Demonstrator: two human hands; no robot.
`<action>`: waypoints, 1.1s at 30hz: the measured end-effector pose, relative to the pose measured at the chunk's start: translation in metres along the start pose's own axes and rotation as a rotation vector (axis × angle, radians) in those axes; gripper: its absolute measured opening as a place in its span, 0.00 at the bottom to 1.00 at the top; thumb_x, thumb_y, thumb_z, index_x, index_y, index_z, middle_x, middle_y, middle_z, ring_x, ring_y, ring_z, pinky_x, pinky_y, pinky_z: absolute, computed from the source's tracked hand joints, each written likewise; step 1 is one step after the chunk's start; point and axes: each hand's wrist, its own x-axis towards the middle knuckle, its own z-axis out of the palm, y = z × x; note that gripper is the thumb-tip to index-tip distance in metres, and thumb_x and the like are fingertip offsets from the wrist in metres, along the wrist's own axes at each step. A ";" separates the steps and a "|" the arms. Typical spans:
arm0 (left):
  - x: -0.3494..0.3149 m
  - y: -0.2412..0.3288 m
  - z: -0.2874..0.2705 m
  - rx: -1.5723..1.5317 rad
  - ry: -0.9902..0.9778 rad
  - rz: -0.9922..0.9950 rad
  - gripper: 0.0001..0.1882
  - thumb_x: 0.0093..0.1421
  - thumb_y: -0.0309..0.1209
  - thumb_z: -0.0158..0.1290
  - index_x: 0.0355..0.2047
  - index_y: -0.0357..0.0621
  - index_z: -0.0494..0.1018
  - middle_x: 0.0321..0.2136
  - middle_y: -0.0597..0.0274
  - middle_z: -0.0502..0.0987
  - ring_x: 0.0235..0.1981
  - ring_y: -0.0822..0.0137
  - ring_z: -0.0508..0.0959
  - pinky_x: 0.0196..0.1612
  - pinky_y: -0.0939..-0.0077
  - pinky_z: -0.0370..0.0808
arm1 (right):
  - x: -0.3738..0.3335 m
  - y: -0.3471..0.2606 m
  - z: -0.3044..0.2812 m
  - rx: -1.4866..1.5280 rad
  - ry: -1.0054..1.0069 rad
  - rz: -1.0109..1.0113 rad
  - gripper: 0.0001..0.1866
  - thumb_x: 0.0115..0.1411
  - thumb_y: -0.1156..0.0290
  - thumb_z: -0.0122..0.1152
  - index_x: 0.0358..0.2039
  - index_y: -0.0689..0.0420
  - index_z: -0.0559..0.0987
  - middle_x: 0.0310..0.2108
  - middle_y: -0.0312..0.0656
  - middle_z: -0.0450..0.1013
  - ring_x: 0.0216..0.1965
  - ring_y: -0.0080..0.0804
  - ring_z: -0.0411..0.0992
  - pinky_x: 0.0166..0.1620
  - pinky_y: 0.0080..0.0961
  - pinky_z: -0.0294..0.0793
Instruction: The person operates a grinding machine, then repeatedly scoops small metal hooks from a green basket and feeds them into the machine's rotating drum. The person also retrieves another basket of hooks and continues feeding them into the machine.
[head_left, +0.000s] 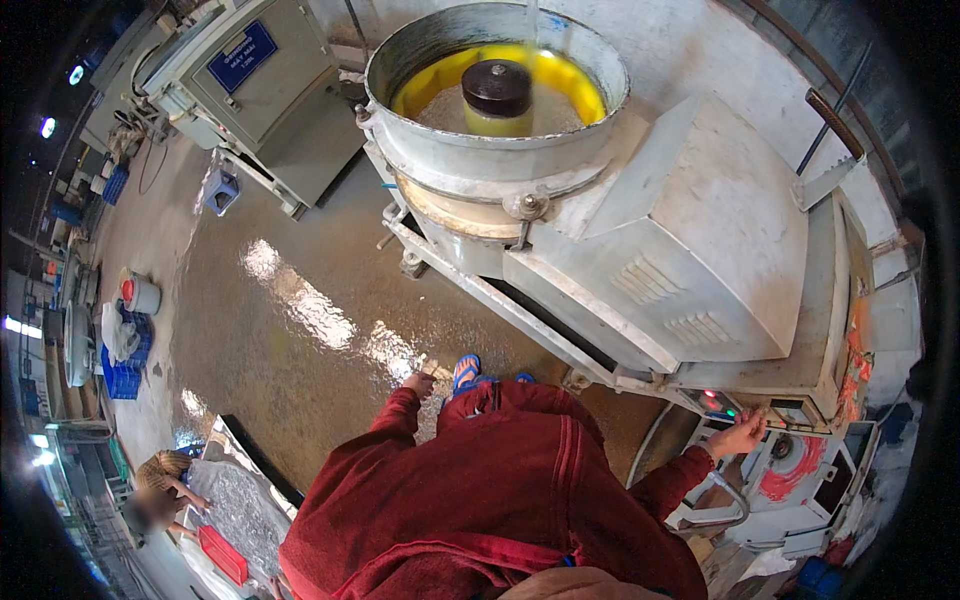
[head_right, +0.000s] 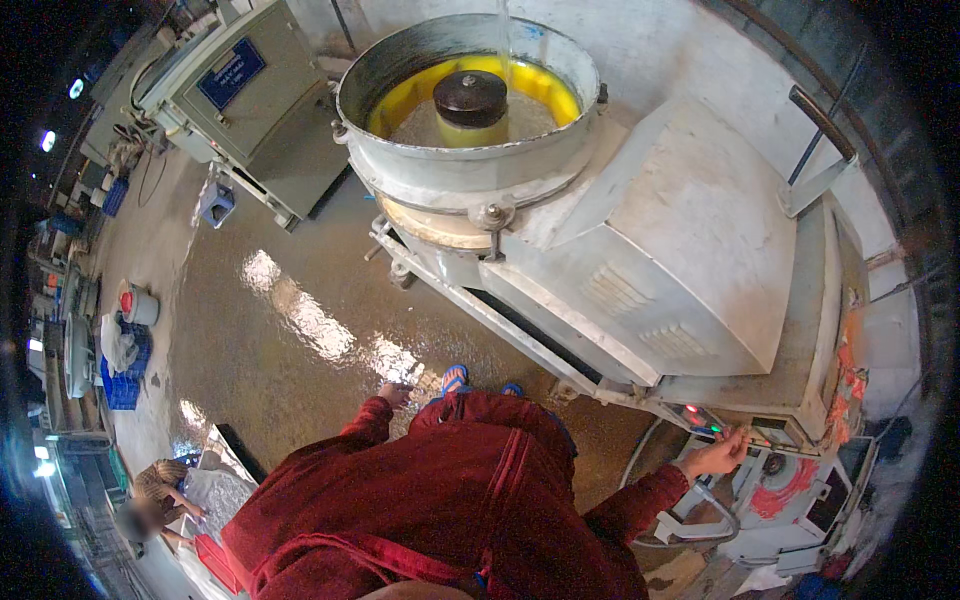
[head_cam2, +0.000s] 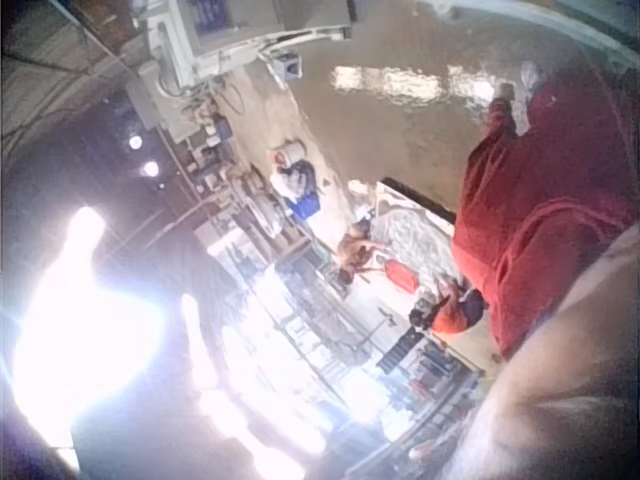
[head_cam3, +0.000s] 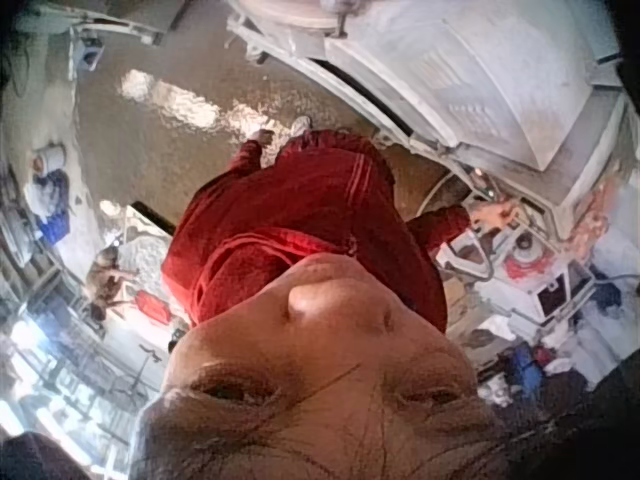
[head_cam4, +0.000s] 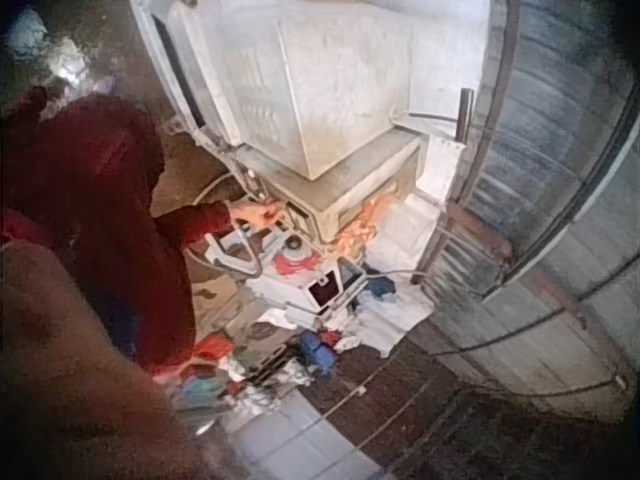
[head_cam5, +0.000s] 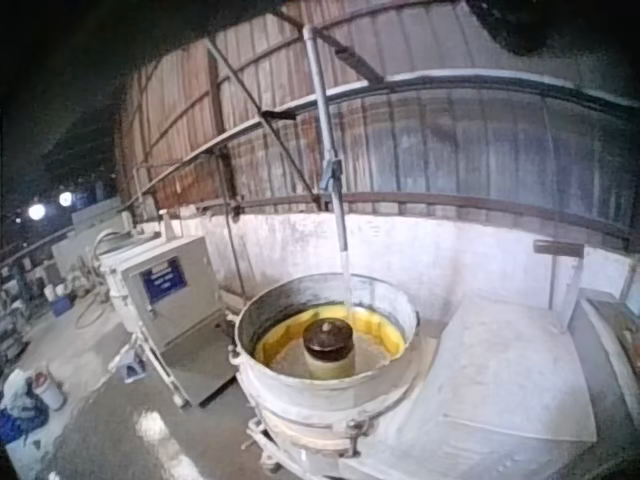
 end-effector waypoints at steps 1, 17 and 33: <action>-0.001 0.002 0.001 0.008 0.011 -0.003 0.16 0.61 0.35 0.49 0.48 0.55 0.77 0.23 0.67 0.77 0.20 0.70 0.75 0.23 0.72 0.74 | 0.000 0.000 0.001 0.028 -0.001 0.047 0.16 0.61 0.71 0.59 0.47 0.65 0.73 0.38 0.46 0.76 0.31 0.31 0.72 0.30 0.25 0.72; 0.016 0.002 -0.010 -0.136 -0.076 -0.074 0.14 0.63 0.30 0.47 0.48 0.49 0.75 0.25 0.63 0.77 0.22 0.70 0.74 0.20 0.76 0.68 | -0.011 -0.016 0.012 0.037 -0.016 0.063 0.15 0.60 0.61 0.63 0.34 0.62 0.75 0.28 0.36 0.73 0.26 0.20 0.67 0.26 0.17 0.65; 0.017 0.012 -0.017 0.016 -0.013 0.080 0.16 0.59 0.34 0.50 0.46 0.51 0.78 0.24 0.65 0.79 0.22 0.70 0.77 0.25 0.72 0.76 | -0.008 -0.012 0.012 0.074 -0.018 0.082 0.18 0.61 0.56 0.62 0.30 0.60 0.73 0.26 0.37 0.71 0.25 0.21 0.66 0.27 0.17 0.65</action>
